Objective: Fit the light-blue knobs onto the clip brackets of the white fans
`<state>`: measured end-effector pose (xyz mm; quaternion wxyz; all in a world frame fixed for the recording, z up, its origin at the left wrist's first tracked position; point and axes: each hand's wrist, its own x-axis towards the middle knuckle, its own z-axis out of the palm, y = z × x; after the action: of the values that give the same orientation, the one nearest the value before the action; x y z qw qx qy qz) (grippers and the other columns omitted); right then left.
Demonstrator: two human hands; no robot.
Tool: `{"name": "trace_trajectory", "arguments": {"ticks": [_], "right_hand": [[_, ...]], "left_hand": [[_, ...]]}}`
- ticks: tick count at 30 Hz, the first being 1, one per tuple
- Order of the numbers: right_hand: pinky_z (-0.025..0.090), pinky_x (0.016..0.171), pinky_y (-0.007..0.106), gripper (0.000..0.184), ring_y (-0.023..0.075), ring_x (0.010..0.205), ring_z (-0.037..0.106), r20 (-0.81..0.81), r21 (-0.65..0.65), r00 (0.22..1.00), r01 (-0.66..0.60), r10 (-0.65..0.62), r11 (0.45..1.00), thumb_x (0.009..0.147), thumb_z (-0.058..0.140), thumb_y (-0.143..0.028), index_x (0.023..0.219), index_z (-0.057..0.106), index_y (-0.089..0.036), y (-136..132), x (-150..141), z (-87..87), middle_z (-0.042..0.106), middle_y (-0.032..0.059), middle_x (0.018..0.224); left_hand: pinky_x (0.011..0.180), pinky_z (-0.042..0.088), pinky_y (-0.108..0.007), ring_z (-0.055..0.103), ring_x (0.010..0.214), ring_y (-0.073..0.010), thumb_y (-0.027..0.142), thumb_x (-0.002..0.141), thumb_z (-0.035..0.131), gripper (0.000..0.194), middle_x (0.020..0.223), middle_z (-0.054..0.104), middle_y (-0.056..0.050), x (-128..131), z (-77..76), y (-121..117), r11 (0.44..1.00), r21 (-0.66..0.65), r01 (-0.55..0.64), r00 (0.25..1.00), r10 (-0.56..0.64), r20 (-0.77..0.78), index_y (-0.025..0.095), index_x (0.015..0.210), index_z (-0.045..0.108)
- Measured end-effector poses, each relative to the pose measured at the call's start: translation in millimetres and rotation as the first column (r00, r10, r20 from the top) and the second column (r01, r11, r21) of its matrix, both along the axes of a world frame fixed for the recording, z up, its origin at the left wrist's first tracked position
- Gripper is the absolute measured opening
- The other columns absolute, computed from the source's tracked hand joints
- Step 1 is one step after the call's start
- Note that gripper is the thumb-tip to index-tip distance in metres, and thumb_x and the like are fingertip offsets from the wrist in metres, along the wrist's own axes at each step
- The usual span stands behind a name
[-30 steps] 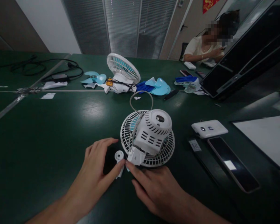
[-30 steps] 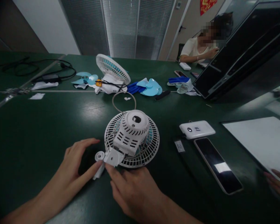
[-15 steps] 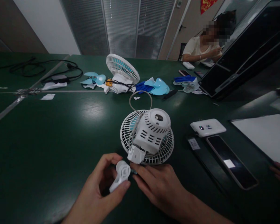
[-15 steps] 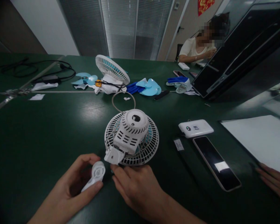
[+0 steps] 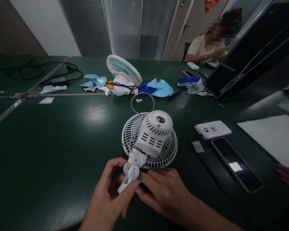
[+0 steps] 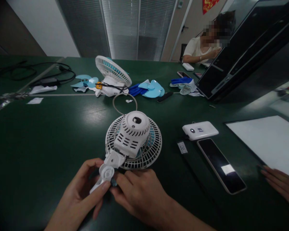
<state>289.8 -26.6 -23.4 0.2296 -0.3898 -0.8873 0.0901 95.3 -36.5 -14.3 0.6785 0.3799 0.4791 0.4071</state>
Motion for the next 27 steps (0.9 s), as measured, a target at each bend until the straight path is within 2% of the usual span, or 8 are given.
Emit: {"name": "trace_trajectory", "arguments": {"ticks": [5, 7, 10, 13, 15, 21, 24, 27], "right_hand": [[0.043, 0.059, 0.033, 0.019, 0.0175, 0.069, 0.067, -0.002, -0.066, 1.000, -0.016, 0.016, 0.998, 0.096, 0.063, -0.033, 0.111, 0.059, -0.022, 1, 1, 1.2, 0.070, -0.0023, 0.084], [0.044, 0.060, 0.032, 0.017, 0.0172, 0.069, 0.066, -0.006, -0.080, 1.000, -0.017, 0.016, 0.997, 0.095, 0.064, -0.030, 0.109, 0.060, -0.022, 2, 1, 1.5, 0.070, -0.0021, 0.084], [0.045, 0.059, 0.032, 0.018, 0.0174, 0.069, 0.067, -0.014, -0.081, 1.000, -0.014, 0.012, 0.997, 0.092, 0.067, -0.029, 0.107, 0.060, -0.021, 4, 2, 2.0, 0.070, -0.0019, 0.083], [0.047, 0.060, 0.032, 0.023, 0.0176, 0.071, 0.068, -0.041, -0.079, 0.999, -0.021, 0.018, 0.997, 0.090, 0.069, -0.030, 0.110, 0.060, -0.020, 5, 3, 3.7, 0.071, -0.0013, 0.085], [0.047, 0.060, 0.031, 0.021, 0.0168, 0.070, 0.068, -0.083, -0.064, 0.997, -0.014, 0.009, 0.998, 0.090, 0.067, -0.029, 0.108, 0.061, -0.020, 5, 3, 5.5, 0.071, -0.0016, 0.085], [0.043, 0.054, 0.028, 0.012, 0.0122, 0.058, 0.063, -0.260, 0.012, 0.965, 0.045, -0.040, 0.999, 0.083, 0.063, -0.024, 0.092, 0.058, -0.020, 4, 4, 14.2, 0.065, -0.0042, 0.071], [0.045, 0.054, 0.027, 0.009, 0.0100, 0.051, 0.061, -0.357, 0.086, 0.932, 0.101, -0.064, 0.991, 0.088, 0.059, -0.028, 0.092, 0.058, -0.020, 4, 8, 21.3, 0.062, -0.0055, 0.065], [0.048, 0.055, 0.024, 0.018, 0.0094, 0.051, 0.063, -0.424, 0.149, 0.903, 0.141, -0.066, 0.979, 0.099, 0.052, -0.035, 0.100, 0.059, -0.019, 5, 13, 30.3, 0.064, -0.0051, 0.063]], "left_hand": [[0.069, 0.055, -0.018, 0.064, 0.079, -0.0117, 0.030, 0.078, 0.086, 0.058, 0.098, 0.071, 0.000, 3, -2.3, -10, 0.995, 0.025, -0.094, 0.984, 0.089, 0.151, 0.029, 0.128, 0.056], [0.077, 0.056, -0.021, 0.065, 0.083, -0.0129, 0.028, 0.079, 0.085, 0.057, 0.098, 0.070, 0.000, 4, -1.3, -13, 0.994, 0.001, -0.112, 0.979, 0.110, 0.170, 0.031, 0.130, 0.059], [0.080, 0.058, -0.026, 0.067, 0.082, -0.0154, 0.028, 0.080, 0.084, 0.053, 0.096, 0.070, -0.001, 4, 1.5, -14, 0.992, -0.044, -0.121, 0.974, 0.127, 0.188, 0.030, 0.130, 0.065], [0.077, 0.061, -0.031, 0.069, 0.078, -0.0175, 0.028, 0.079, 0.084, 0.049, 0.111, 0.070, -0.005, 4, 3.9, -13, 0.985, -0.026, -0.170, 0.970, 0.172, 0.172, 0.028, 0.126, 0.071], [0.071, 0.061, -0.030, 0.068, 0.075, -0.0163, 0.027, 0.077, 0.086, 0.046, 0.120, 0.068, -0.007, 3, 4.3, -11, 0.980, -0.004, -0.199, 0.969, 0.197, 0.147, 0.028, 0.121, 0.075], [0.066, 0.057, -0.022, 0.059, 0.074, -0.0121, 0.025, 0.073, 0.088, 0.044, 0.117, 0.068, -0.006, -4, -1.6, -5, 0.982, 0.089, -0.169, 0.985, 0.164, 0.059, 0.033, 0.116, 0.079], [0.065, 0.055, -0.021, 0.058, 0.073, -0.0114, 0.025, 0.074, 0.087, 0.045, 0.117, 0.069, -0.005, -7, -5.0, -3, 0.984, 0.114, -0.137, 0.990, 0.134, 0.030, 0.036, 0.117, 0.078], [0.066, 0.054, -0.021, 0.059, 0.074, -0.0119, 0.027, 0.076, 0.086, 0.046, 0.119, 0.068, -0.004, -9, -7.1, -3, 0.986, 0.128, -0.111, 0.994, 0.111, 0.004, 0.038, 0.119, 0.077]]}}
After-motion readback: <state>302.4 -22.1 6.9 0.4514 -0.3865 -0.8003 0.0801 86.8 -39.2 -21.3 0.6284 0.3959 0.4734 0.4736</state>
